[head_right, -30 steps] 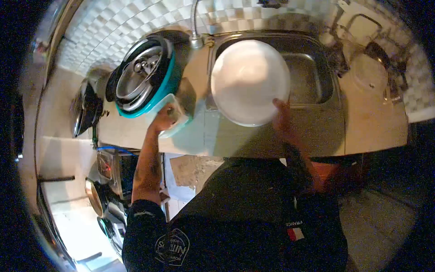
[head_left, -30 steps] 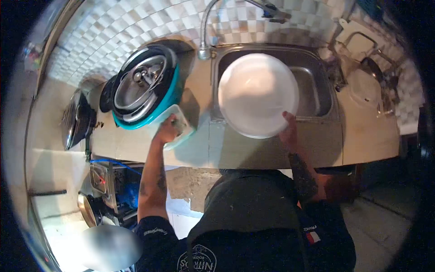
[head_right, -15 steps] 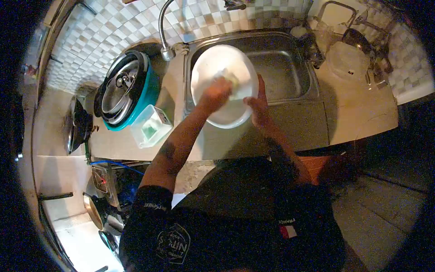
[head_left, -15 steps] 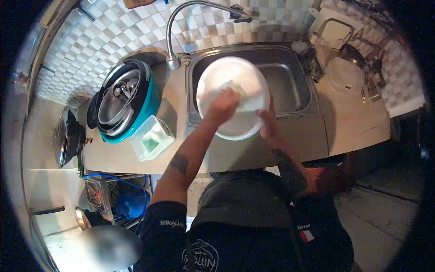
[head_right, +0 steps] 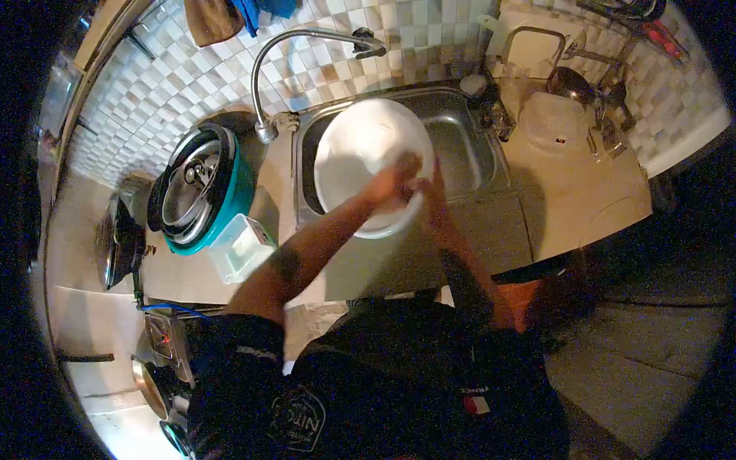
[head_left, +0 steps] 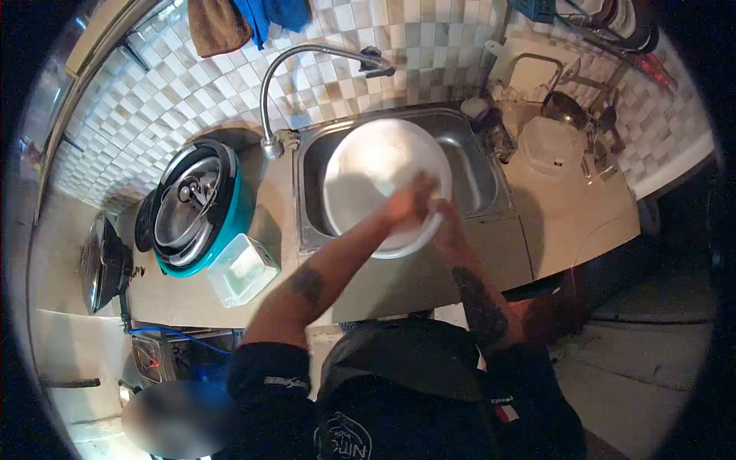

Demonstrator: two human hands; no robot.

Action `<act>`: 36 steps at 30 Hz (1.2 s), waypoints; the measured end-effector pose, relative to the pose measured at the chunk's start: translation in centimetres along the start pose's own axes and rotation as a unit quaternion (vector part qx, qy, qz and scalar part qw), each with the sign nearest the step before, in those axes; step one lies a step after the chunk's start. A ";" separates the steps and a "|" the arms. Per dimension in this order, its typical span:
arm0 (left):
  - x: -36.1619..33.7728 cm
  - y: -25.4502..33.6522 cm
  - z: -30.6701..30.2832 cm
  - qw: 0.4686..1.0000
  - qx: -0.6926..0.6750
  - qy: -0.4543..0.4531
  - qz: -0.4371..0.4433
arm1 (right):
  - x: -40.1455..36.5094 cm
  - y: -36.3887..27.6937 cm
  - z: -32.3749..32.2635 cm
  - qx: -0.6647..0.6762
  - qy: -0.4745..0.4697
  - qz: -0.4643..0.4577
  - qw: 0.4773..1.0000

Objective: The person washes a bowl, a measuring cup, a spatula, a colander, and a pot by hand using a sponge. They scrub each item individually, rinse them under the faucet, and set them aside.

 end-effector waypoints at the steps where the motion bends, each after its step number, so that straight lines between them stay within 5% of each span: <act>1: -1.9 -0.1 1.4 0.994 0.059 -0.071 0.062 | -0.1 4.5 -2.9 0.010 -0.009 0.084 0.996; 4: -1.8 -2.9 -4.5 0.909 0.392 -0.129 0.050 | -0.5 2.2 -0.9 0.156 -0.029 0.176 0.972; 6: 1.5 -2.9 -9.9 0.944 0.317 0.080 -0.048 | -0.4 0.5 0.7 0.129 -0.055 0.138 0.980; 8: 2.7 -2.4 -9.4 0.959 0.122 0.228 -0.114 | 0.1 6.0 0.8 0.187 -0.018 0.154 0.970; 10: 1.9 -0.7 -4.1 0.974 -0.081 0.110 -0.179 | 0.5 6.4 0.2 0.223 0.001 0.146 0.964; 11: 0.6 -0.4 -0.3 1.000 -0.012 0.002 -0.025 | 0.9 2.7 0.1 0.230 -0.001 0.130 0.964; 13: -3.2 2.0 -1.1 0.977 -0.093 -0.186 -0.053 | 1.1 1.7 -1.2 0.230 0.015 0.112 0.967; 14: -7.1 -1.2 0.8 0.942 0.079 -0.311 0.099 | 1.1 2.7 -2.0 0.224 0.029 0.109 0.968; 15: -6.8 -0.7 -2.8 0.907 0.204 -0.350 0.120 | 1.0 2.9 -2.2 0.214 0.026 0.103 0.971; 16: -4.6 -0.5 -6.8 0.837 0.307 -0.452 0.046 | 0.9 3.2 -2.4 0.205 0.023 0.098 0.974; 17: -4.3 -2.5 -10.3 0.855 0.420 -0.282 0.114 | 1.0 2.3 -1.8 0.192 -0.001 0.091 0.977; 19: 0.2 -0.6 -14.4 0.860 0.450 -0.158 0.183 | -0.1 1.8 0.4 0.136 -0.027 0.147 0.979; 22: 2.6 -0.8 -14.8 0.857 0.507 -0.034 0.082 | 0.8 -0.8 2.7 0.219 -0.032 0.070 0.973; 23: 2.1 -0.2 -14.5 0.861 0.504 -0.011 0.061 | 0.5 -0.1 2.3 0.239 -0.008 0.116 0.964; 26: -2.4 -1.6 -10.6 0.850 0.525 -0.044 0.001 | 2.0 -0.7 -0.2 0.246 0.045 0.040 0.968; 28: -4.9 -3.2 -5.2 0.849 0.404 -0.268 -0.211 | 2.5 -0.8 -0.2 0.262 0.059 0.016 0.963; 30: -7.5 -5.1 3.1 0.970 0.113 -0.196 -0.084 | 2.6 1.2 -0.1 0.222 0.102 0.002 0.970; 31: -5.9 -5.0 3.4 0.974 -0.088 -0.081 -0.195 | 2.6 2.4 0.1 0.179 0.107 -0.010 0.978; 33: -4.0 -3.7 2.8 0.958 -0.195 0.062 -0.199 | 2.8 4.3 -0.2 0.090 0.119 -0.035 0.988; 34: -3.5 -1.6 2.0 0.986 -0.103 0.082 -0.107 | 3.1 4.1 -0.9 0.112 0.123 -0.027 0.986; 36: -3.6 1.0 2.2 0.996 0.081 -0.040 -0.003 | 3.6 2.2 -2.7 0.150 0.126 -0.007 0.981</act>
Point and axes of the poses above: each hand's wrist, its own x-axis towards the middle knuckle, its own z-axis out of the palm, y = z × x, the point moved 10 cm from there along x, towards the middle knuckle, and after that the axes turned 4 degrees about z, right-handed, at the moved point
